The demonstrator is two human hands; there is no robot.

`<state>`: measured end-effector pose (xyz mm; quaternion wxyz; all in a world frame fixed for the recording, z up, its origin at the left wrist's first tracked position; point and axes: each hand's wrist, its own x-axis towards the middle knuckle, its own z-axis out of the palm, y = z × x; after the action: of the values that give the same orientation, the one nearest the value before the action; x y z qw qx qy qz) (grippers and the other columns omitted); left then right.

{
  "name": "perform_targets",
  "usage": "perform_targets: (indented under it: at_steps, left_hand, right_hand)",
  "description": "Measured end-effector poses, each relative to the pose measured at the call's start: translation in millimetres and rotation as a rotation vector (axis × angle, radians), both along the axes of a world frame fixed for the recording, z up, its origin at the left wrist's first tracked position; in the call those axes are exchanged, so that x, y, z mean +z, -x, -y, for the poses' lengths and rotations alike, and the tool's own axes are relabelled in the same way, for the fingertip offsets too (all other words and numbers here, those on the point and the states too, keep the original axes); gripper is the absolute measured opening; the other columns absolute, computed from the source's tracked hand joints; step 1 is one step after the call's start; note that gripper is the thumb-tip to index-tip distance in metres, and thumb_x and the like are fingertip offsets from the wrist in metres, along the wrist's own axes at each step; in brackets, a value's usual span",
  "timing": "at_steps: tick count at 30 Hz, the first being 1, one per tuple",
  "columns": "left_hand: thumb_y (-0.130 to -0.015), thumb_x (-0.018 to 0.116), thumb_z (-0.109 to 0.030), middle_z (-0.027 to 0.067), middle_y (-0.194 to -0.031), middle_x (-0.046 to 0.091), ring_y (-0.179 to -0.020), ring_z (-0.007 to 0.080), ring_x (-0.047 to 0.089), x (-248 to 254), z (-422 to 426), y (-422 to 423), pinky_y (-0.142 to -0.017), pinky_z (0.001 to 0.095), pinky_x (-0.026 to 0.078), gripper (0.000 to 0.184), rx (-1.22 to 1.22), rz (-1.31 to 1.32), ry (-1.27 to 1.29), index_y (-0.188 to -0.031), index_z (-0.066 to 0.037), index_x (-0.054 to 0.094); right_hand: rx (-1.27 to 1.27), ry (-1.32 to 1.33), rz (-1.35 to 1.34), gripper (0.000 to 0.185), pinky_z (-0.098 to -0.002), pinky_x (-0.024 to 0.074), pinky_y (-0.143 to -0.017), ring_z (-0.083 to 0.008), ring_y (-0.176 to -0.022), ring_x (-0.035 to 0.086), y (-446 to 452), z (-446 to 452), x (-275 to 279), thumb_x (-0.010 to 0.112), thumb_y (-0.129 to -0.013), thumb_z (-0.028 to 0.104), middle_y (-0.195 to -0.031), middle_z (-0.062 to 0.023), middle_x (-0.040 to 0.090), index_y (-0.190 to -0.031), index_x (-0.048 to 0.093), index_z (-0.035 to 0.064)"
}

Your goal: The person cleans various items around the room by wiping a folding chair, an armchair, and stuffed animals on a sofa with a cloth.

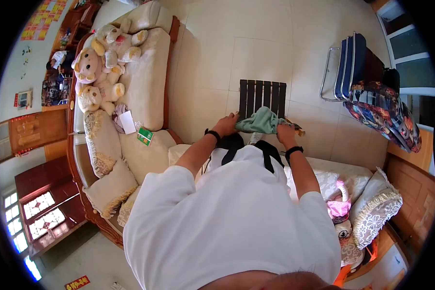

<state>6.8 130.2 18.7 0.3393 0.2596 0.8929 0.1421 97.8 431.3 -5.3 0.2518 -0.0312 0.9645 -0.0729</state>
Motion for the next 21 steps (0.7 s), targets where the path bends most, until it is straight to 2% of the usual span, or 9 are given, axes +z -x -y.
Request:
perform_targets:
  at_steps: [3, 4, 5, 7, 9, 13, 15, 19, 21]
  left_hand:
    - [-0.077, 0.072, -0.028, 0.0220, -0.123, 0.057, -0.105, 0.0397, 0.061, -12, 3, 5, -0.091, 0.0473, 0.050, 0.080, -0.143, 0.136, 0.085, -0.144, -0.009, 0.032]
    - [-0.077, 0.071, -0.027, 0.0212, -0.120, 0.059, -0.108, 0.0395, 0.060, -26, 1, 0, -0.092, 0.0480, 0.049, 0.075, 0.048, 0.132, 0.079, -0.143, -0.013, 0.039]
    - [-0.076, 0.069, -0.026, 0.0214, -0.122, 0.059, -0.110, 0.0390, 0.059, -10, -2, 5, -0.093, 0.0480, 0.049, 0.073, 0.069, 0.246, 0.131, -0.142, -0.013, 0.041]
    - [-0.074, 0.069, -0.025, 0.0235, -0.114, 0.062, -0.105, 0.0392, 0.062, -18, 7, 7, -0.088, 0.0479, 0.050, 0.073, -0.011, 0.305, 0.164, -0.138, -0.005, 0.040]
    - [-0.075, 0.074, -0.026, 0.0208, -0.100, 0.065, -0.083, 0.0338, 0.066, 8, 9, 6, -0.067, 0.0416, 0.055, 0.073, 0.052, 0.396, 0.200, -0.135, -0.002, 0.041]
    - [-0.075, 0.073, -0.013, 0.0125, -0.084, 0.064, -0.067, 0.0232, 0.063, -6, 27, -3, -0.056, 0.0337, 0.050, 0.068, 0.200, 0.648, 0.178, -0.134, -0.004, 0.041]
    - [-0.075, 0.072, -0.002, 0.0069, -0.075, 0.061, -0.063, 0.0176, 0.059, -6, 38, -9, -0.054, 0.0289, 0.047, 0.065, 0.502, 0.846, -0.055, -0.133, -0.005, 0.041]
    - [-0.076, 0.073, -0.002, 0.0071, -0.074, 0.061, -0.065, 0.0173, 0.060, -7, 55, -6, -0.057, 0.0288, 0.048, 0.065, 0.576, 0.952, -0.254, -0.132, -0.004, 0.041]
    - [-0.072, 0.077, -0.004, 0.0146, -0.098, 0.065, -0.079, 0.0208, 0.065, -21, 63, -1, -0.064, 0.0321, 0.054, 0.070, 0.474, 0.879, -0.330, -0.133, -0.001, 0.044]
  right_hand:
    - [0.003, -0.052, 0.037, 0.017, -0.0582, 0.0360, -0.098, -0.0304, -0.099, 0.064, -6, -24, 4, 0.062, -0.079, 0.007, -0.104, -0.0142, 0.065, -0.095, 0.067, 0.0061]
    - [0.002, -0.034, 0.001, 0.018, -0.0580, 0.0351, -0.100, -0.0303, -0.100, 0.063, -10, -32, 3, 0.063, -0.079, 0.007, -0.104, -0.0137, 0.065, -0.096, 0.067, 0.0064]
    - [0.006, -0.011, -0.026, 0.019, -0.0578, 0.0343, -0.102, -0.0301, -0.100, 0.063, -20, -38, 1, 0.063, -0.079, 0.007, -0.105, -0.0133, 0.065, -0.097, 0.066, 0.0067]
    - [0.042, -0.091, -0.058, 0.023, -0.0574, 0.0316, -0.106, -0.0296, -0.104, 0.061, -29, -41, -4, 0.065, -0.078, 0.010, -0.106, -0.0115, 0.063, -0.102, 0.065, 0.0076]
    - [0.077, -0.150, -0.002, 0.029, -0.0562, 0.0331, -0.105, -0.0292, -0.106, 0.060, -36, -39, 2, 0.068, -0.077, 0.014, -0.107, -0.0095, 0.062, -0.105, 0.063, 0.0082]
    - [0.080, -0.219, 0.032, 0.034, -0.0551, 0.0342, -0.104, -0.0287, -0.107, 0.059, -58, -26, -7, 0.071, -0.075, 0.018, -0.107, -0.0088, 0.062, -0.106, 0.063, 0.0093]
    - [0.015, -0.236, -0.050, 0.039, -0.0549, 0.0345, -0.103, -0.0278, -0.108, 0.059, -62, -16, -13, 0.073, -0.072, 0.021, -0.105, -0.0091, 0.062, -0.108, 0.062, 0.0091]
    - [-0.024, -0.126, -0.002, 0.036, -0.0517, 0.0434, -0.095, -0.0301, -0.102, 0.061, -37, 26, -15, 0.074, -0.071, 0.023, -0.103, -0.0113, 0.063, -0.102, 0.065, 0.0074]
    - [-0.049, 0.023, 0.026, 0.031, -0.0471, 0.0518, -0.082, -0.0333, -0.094, 0.064, -18, 67, -13, 0.073, -0.071, 0.024, -0.102, -0.0154, 0.065, -0.095, 0.067, 0.0054]
